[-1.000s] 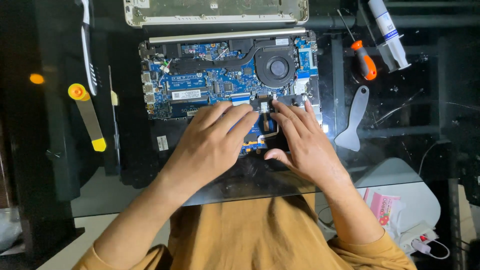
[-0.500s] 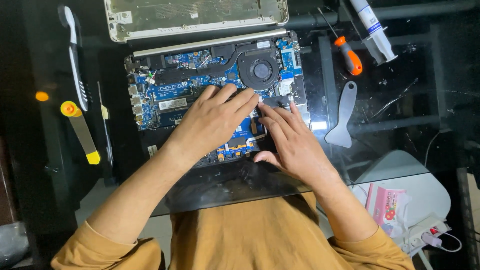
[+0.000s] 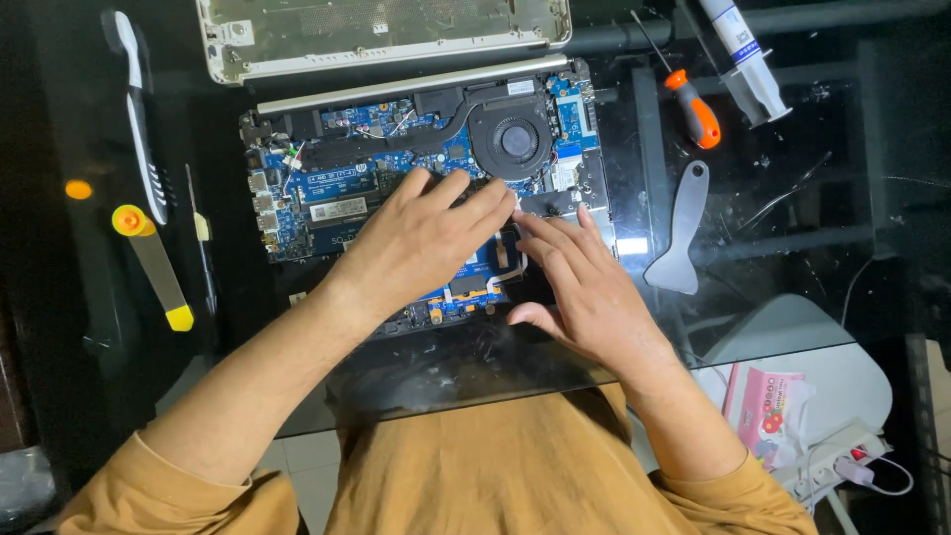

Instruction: The person performs maintenance on a laptop, including manipulating internal ribbon cables and cleaning the inside of the back cover with a toothbrush.

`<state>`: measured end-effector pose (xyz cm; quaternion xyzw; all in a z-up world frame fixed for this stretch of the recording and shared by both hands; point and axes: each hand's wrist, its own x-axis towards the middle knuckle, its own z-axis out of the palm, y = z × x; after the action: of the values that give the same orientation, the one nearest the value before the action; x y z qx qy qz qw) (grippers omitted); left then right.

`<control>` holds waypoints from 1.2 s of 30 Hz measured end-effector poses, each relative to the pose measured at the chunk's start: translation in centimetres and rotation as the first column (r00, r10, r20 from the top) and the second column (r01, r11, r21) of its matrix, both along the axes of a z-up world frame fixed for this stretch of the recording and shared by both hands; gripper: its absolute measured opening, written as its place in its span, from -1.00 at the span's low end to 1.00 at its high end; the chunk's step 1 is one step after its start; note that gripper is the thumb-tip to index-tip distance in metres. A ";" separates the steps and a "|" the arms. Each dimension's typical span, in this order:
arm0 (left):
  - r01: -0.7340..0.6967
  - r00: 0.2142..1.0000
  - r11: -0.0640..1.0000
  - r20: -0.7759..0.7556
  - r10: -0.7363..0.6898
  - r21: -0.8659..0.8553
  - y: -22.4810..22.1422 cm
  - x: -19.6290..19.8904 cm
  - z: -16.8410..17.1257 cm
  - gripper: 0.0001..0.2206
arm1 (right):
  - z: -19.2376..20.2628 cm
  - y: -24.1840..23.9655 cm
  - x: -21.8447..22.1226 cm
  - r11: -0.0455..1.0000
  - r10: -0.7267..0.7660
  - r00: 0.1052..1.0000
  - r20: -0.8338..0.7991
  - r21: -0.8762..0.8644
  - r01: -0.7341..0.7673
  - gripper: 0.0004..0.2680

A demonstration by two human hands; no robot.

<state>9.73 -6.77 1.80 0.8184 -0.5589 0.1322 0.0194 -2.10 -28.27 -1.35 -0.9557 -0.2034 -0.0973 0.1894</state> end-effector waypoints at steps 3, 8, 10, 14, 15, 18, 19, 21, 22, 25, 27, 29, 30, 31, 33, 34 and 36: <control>0.011 1.000 1.000 0.027 -0.012 0.013 0.0 -0.2 -0.4 -0.73 | 0.0 0.1 0.0 0.999 -0.013 0.996 0.092 0.040 0.009 -0.47; 0.000 0.999 1.000 -0.046 -0.001 -0.021 0.4 -0.3 -0.4 -0.70 | -0.1 -0.1 -0.1 0.993 -0.031 0.989 0.141 0.116 0.015 -0.53; -0.010 0.999 0.999 -0.044 0.009 -0.036 0.5 -0.2 -0.7 -0.71 | -0.4 -0.4 -0.2 0.992 -0.037 0.987 0.155 0.122 0.018 -0.55; -0.014 0.998 0.997 -0.058 0.010 -0.075 0.6 0.0 -1.0 -0.72 | -0.2 -0.4 -0.2 0.984 -0.076 0.975 0.209 0.177 0.038 -0.63; -0.013 0.998 0.997 -0.059 0.009 -0.075 0.6 0.0 -1.0 -0.72 | -0.2 -0.5 -0.2 0.983 -0.077 0.975 0.208 0.177 0.040 -0.63; -0.019 0.998 0.996 -0.057 0.014 -0.085 0.6 0.1 -1.0 -0.71 | -0.5 -0.9 -0.2 0.973 -0.115 0.968 0.223 0.221 0.065 -0.70; -0.022 0.998 0.996 -0.059 0.017 -0.088 0.6 0.1 -0.9 -0.71 | -0.6 -1.0 -0.1 0.971 -0.130 0.963 0.237 0.229 0.075 -0.72; -0.022 0.998 0.996 -0.060 0.017 -0.091 0.5 0.1 -0.9 -0.71 | -0.8 -1.3 0.0 0.968 -0.148 0.957 0.251 0.237 0.088 -0.75; -0.025 0.998 0.996 -0.064 0.020 -0.085 0.4 0.1 -0.9 -0.71 | -0.7 -1.3 0.0 0.960 -0.158 0.956 0.247 0.264 0.091 -0.76; -0.029 0.998 0.997 -0.049 0.026 -0.070 0.1 0.0 -1.1 -0.72 | 0.4 -1.4 0.0 0.935 -0.189 0.958 0.216 0.337 0.109 -0.79; -0.034 0.999 0.998 -0.026 0.032 -0.058 0.0 -0.1 -1.3 -0.73 | 1.5 -1.9 0.1 0.915 -0.205 0.960 0.192 0.386 0.118 -0.81; -0.048 0.996 0.994 -0.077 0.041 -0.100 0.0 -0.1 -1.6 -0.71 | 2.6 -3.0 0.5 0.923 -0.234 0.961 0.150 0.343 0.171 -0.86; -0.045 0.997 0.994 -0.073 0.037 -0.101 0.1 0.0 -1.7 -0.71 | 3.3 -3.6 0.9 0.923 -0.237 0.959 0.155 0.343 0.172 -0.86; -0.047 0.995 0.993 -0.098 0.036 -0.108 0.2 0.1 -1.8 -0.69 | 4.0 -4.2 1.4 0.934 -0.247 0.960 0.132 0.295 0.200 -0.87; -0.046 0.992 0.992 -0.120 0.032 -0.118 0.2 0.3 -1.6 -0.67 | 5.1 -5.1 2.5 0.943 -0.261 0.959 0.112 0.243 0.228 -0.88; -0.055 0.988 0.990 -0.149 0.035 -0.131 0.1 0.3 -1.2 -0.66 | 5.6 -5.4 3.3 0.960 -0.238 0.962 0.135 0.186 0.211 -0.87; -0.065 0.983 0.988 -0.180 0.039 -0.143 0.2 0.1 -0.7 -0.66 | 5.9 -5.7 4.7 0.973 -0.213 0.965 0.154 0.128 0.194 -0.85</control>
<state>9.83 -6.55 1.14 0.8375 -0.5221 0.1009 0.1260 2.63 -33.96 4.57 -0.9479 -0.1135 -0.2072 0.2138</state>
